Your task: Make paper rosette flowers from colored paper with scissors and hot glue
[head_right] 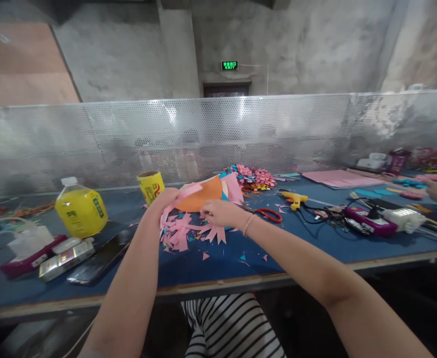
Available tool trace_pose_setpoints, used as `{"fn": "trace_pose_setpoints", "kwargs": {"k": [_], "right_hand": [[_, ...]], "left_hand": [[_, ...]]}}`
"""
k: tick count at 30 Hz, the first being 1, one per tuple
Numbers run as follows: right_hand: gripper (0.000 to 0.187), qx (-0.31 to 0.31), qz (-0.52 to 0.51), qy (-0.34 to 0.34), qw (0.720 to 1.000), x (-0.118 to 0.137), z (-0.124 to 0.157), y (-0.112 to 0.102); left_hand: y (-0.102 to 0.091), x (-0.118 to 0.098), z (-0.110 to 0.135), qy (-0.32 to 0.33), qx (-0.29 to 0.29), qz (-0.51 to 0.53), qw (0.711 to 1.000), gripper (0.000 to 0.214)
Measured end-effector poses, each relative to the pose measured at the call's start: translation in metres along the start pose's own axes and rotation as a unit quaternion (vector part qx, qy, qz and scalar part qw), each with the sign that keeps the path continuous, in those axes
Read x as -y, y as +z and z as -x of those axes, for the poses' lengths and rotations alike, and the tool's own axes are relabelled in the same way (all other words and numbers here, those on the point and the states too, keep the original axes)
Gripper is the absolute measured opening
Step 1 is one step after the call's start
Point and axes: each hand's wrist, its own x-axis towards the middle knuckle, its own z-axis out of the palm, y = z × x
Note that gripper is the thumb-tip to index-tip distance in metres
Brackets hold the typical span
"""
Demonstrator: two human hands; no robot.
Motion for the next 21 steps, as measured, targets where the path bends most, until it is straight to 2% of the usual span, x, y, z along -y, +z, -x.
{"fn": "trace_pose_setpoints", "kwargs": {"k": [4,5,6,8,11,13,16,18,19,21], "right_hand": [[0.02,0.034,0.018,-0.031,0.999,0.025,-0.014,0.028],[0.022,0.044,0.019,-0.043,0.998,0.028,-0.014,0.031],[0.024,0.052,0.02,-0.047,0.997,0.028,-0.014,0.032],[0.027,0.062,0.022,-0.029,0.997,0.02,-0.01,0.026],[0.025,0.067,0.039,0.05,0.996,-0.01,0.005,-0.001],[0.024,0.068,0.062,0.151,0.984,-0.036,0.02,-0.024],[0.02,0.109,0.133,0.282,0.944,-0.069,0.046,-0.049],[0.018,0.214,0.129,0.357,0.9,-0.085,0.06,-0.053],[0.017,0.246,0.117,0.378,0.885,-0.092,0.065,-0.05],[0.016,0.26,0.084,0.397,0.876,-0.101,0.07,-0.04]], "left_hand": [[0.007,-0.007,0.004,-0.052,-0.052,0.102,0.992,0.013],[0.009,-0.009,0.005,-0.083,-0.074,0.203,0.973,0.008],[0.012,-0.012,0.007,-0.107,-0.072,0.286,0.949,0.006],[0.016,-0.016,0.008,-0.109,-0.078,0.394,0.909,0.015],[0.023,-0.02,0.006,-0.099,-0.109,0.442,0.885,0.026],[0.028,-0.022,0.004,-0.09,-0.132,0.435,0.886,0.028],[0.034,-0.023,0.002,-0.049,-0.141,0.387,0.91,0.022],[0.037,-0.025,0.003,-0.015,-0.147,0.352,0.924,0.016],[0.038,-0.027,0.003,-0.001,-0.152,0.338,0.929,0.014],[0.039,-0.032,0.005,0.014,-0.16,0.318,0.935,0.015]]}}
